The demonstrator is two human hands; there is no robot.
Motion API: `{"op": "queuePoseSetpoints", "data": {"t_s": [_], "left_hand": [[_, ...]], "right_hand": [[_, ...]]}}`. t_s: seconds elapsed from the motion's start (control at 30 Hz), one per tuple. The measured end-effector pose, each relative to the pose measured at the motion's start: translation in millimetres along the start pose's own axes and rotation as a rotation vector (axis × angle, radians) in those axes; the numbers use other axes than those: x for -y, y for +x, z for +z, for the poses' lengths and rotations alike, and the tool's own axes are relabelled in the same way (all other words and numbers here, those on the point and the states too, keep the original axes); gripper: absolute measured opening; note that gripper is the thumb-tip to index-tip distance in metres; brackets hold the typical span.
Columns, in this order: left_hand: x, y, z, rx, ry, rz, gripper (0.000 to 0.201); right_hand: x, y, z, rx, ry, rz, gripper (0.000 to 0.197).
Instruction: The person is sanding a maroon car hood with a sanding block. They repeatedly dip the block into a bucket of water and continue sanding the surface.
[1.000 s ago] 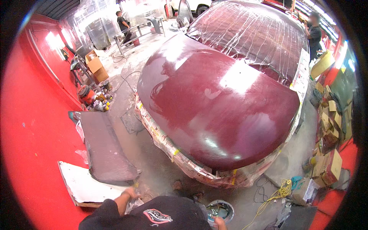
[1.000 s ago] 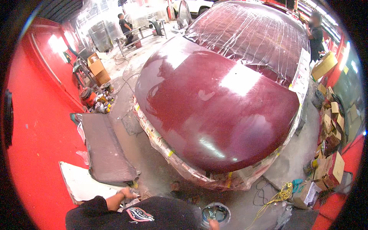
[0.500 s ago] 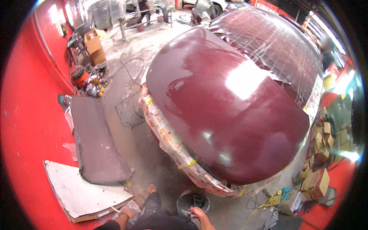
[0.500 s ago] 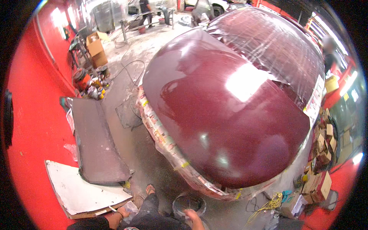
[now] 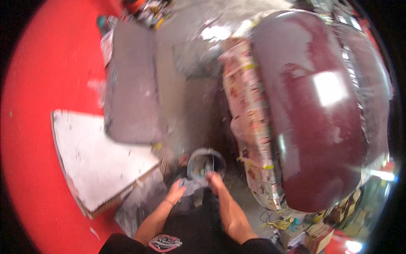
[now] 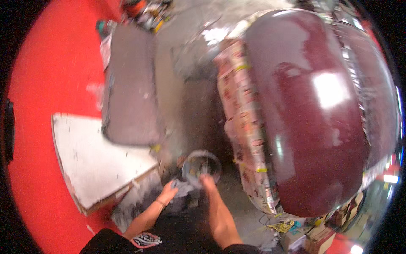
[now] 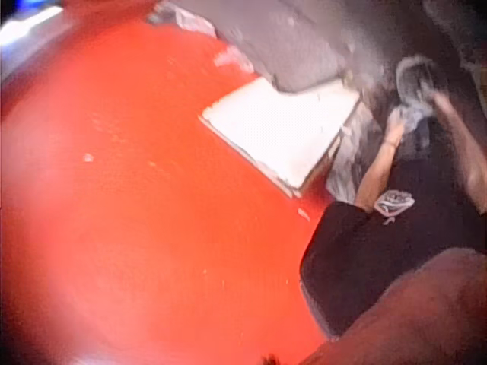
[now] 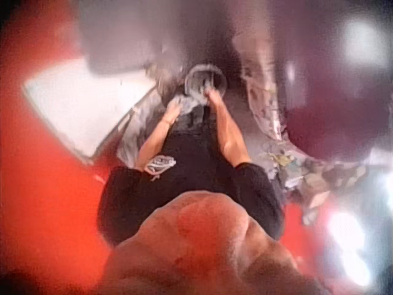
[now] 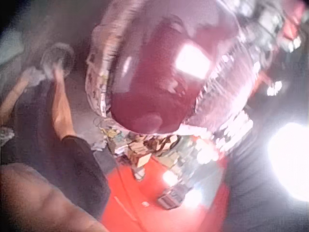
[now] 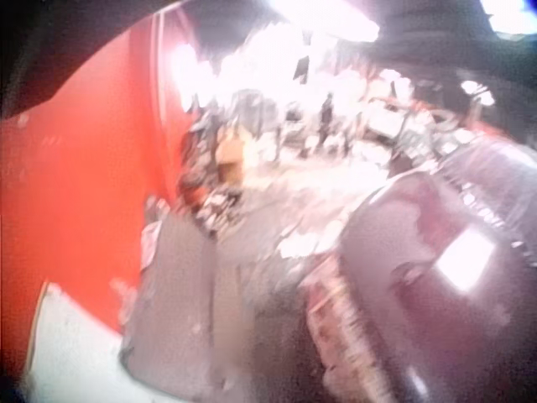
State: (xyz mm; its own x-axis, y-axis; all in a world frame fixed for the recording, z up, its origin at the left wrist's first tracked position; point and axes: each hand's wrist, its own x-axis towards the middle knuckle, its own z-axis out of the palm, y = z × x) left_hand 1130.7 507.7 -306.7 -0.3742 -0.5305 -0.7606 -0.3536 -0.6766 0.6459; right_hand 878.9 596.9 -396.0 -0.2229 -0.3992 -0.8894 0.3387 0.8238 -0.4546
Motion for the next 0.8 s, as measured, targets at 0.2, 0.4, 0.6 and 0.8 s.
{"op": "queuePoseSetpoints", "data": {"t_s": [0.2,0.4,0.6,0.8], "left_hand": [[-3.3,-16.2,47.7,-0.189,-0.255,-0.102,0.041],[25.0,34.5,58.1,-0.256,-0.436,-0.136,0.040],[51.7,87.9,49.3,-0.299,-0.466,-0.214,0.040],[68.5,137.2,49.8,-0.246,-0.291,-0.260,0.040]], "right_hand": [[47.9,82.4,34.4,0.124,0.339,0.001,0.006],[53.0,162.6,33.0,0.109,0.425,0.089,0.022],[57.7,202.1,-14.5,0.120,0.491,0.169,0.024],[11.9,220.8,-57.4,-0.444,-0.577,-0.206,0.020]]}}
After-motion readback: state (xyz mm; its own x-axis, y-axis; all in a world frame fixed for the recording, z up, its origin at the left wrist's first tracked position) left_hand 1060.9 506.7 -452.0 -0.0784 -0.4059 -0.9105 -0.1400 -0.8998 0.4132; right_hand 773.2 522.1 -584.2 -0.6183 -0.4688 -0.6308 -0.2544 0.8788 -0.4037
